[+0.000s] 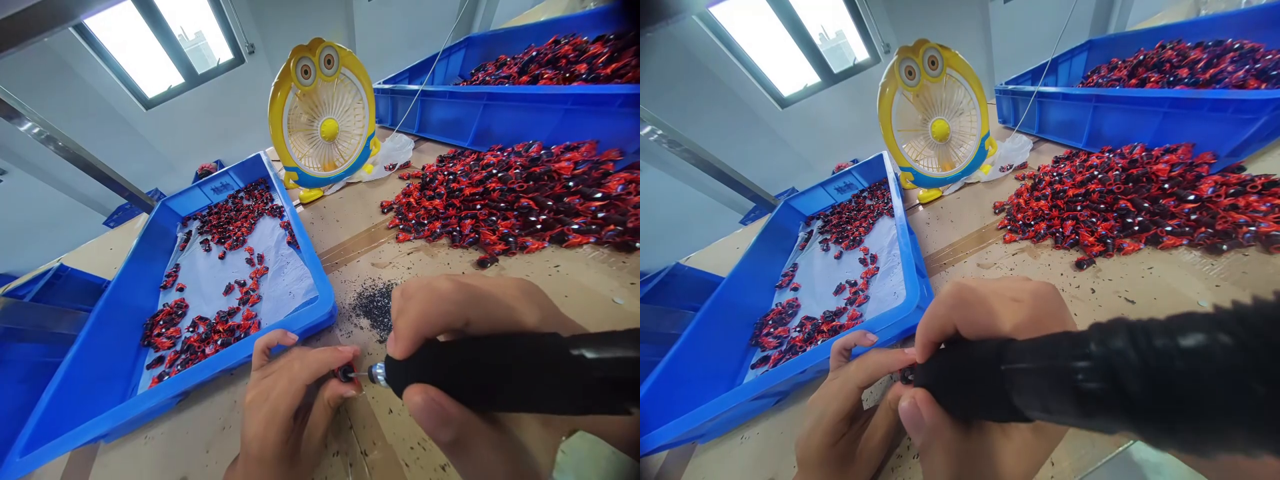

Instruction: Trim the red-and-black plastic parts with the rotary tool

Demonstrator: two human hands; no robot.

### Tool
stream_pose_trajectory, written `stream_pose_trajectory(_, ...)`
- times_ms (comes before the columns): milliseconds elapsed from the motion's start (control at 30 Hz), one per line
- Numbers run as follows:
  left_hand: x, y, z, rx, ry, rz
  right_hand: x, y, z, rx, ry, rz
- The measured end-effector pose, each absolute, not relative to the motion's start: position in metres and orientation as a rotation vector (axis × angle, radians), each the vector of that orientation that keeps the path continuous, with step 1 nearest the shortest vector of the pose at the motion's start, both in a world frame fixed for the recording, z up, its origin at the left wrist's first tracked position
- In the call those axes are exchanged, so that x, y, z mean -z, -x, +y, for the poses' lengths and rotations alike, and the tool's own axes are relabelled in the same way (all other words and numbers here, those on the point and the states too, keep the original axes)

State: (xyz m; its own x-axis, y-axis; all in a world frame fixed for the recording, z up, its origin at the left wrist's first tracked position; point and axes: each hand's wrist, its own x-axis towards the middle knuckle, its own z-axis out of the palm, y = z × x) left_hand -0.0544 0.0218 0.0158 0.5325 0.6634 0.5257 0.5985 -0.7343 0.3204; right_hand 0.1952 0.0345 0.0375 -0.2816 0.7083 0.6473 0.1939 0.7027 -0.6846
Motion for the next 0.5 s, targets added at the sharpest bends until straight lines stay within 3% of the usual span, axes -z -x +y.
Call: stream_pose_trajectory(500, -0.022, 0.052, 0.020, -0.875, -2.632, 1.121, -0.044, -0.181, 0.036, -0.509, 0.739, -1.805)
